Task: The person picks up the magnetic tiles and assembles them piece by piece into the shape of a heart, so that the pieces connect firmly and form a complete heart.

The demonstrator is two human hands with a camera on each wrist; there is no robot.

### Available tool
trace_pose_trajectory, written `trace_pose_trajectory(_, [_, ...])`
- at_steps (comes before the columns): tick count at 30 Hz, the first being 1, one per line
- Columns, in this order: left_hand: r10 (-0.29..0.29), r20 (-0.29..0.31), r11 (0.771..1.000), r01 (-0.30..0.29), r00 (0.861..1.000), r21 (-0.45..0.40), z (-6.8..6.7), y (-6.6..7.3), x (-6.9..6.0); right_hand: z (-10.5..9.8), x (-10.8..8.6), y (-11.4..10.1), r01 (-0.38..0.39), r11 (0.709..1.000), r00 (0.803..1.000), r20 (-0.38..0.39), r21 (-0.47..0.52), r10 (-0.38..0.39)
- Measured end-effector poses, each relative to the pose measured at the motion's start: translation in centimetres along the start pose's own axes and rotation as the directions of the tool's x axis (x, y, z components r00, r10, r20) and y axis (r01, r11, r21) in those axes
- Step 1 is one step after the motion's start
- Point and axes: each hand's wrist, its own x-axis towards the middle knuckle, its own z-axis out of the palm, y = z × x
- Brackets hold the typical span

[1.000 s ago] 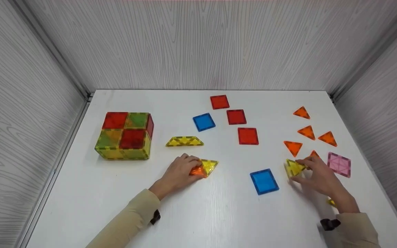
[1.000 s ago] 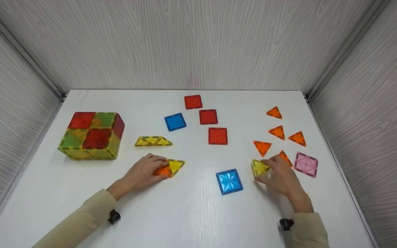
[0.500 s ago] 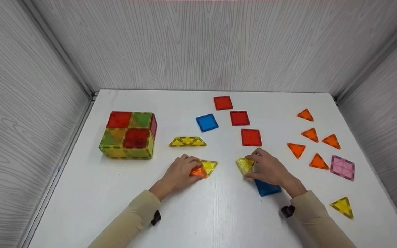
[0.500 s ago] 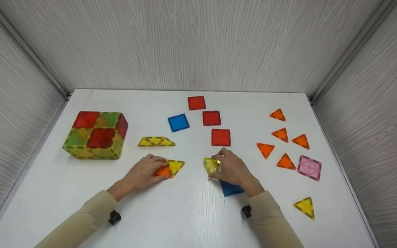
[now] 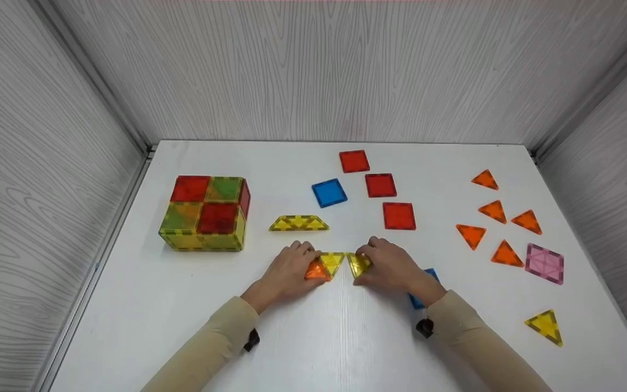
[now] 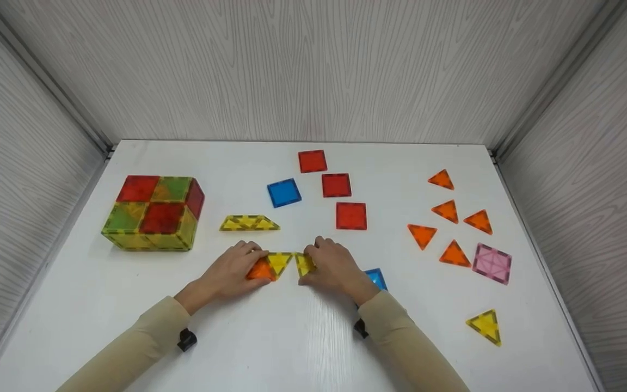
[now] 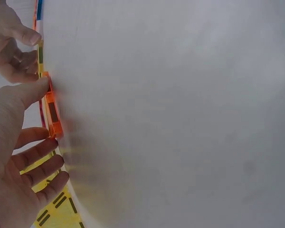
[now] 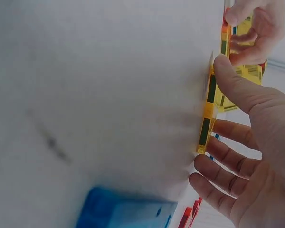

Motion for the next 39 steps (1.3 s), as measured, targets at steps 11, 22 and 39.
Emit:
trace_pose_trajectory(11, [-0.022,0.059,1.000,0.023,0.998,-0.010,-0.3,0.0,0.3,0.6,0.9,-1.2,0.011,1.000,0.999,0.037,0.026,-0.012])
trace_pose_trajectory(22, [0.011,0.016,0.994,-0.009,1.000,-0.109,-0.3,-0.3,0.7,0.6,1.8,-1.6,0.060,0.994,0.997,0.032,0.089,-0.063])
trace_pose_trajectory(39, [-0.117,-0.200,0.957,0.057,0.973,-0.286,-2.0,-2.1,-0.9,0.4,3.8,-3.4,-0.037,0.877,0.998,-0.023,0.480,0.054])
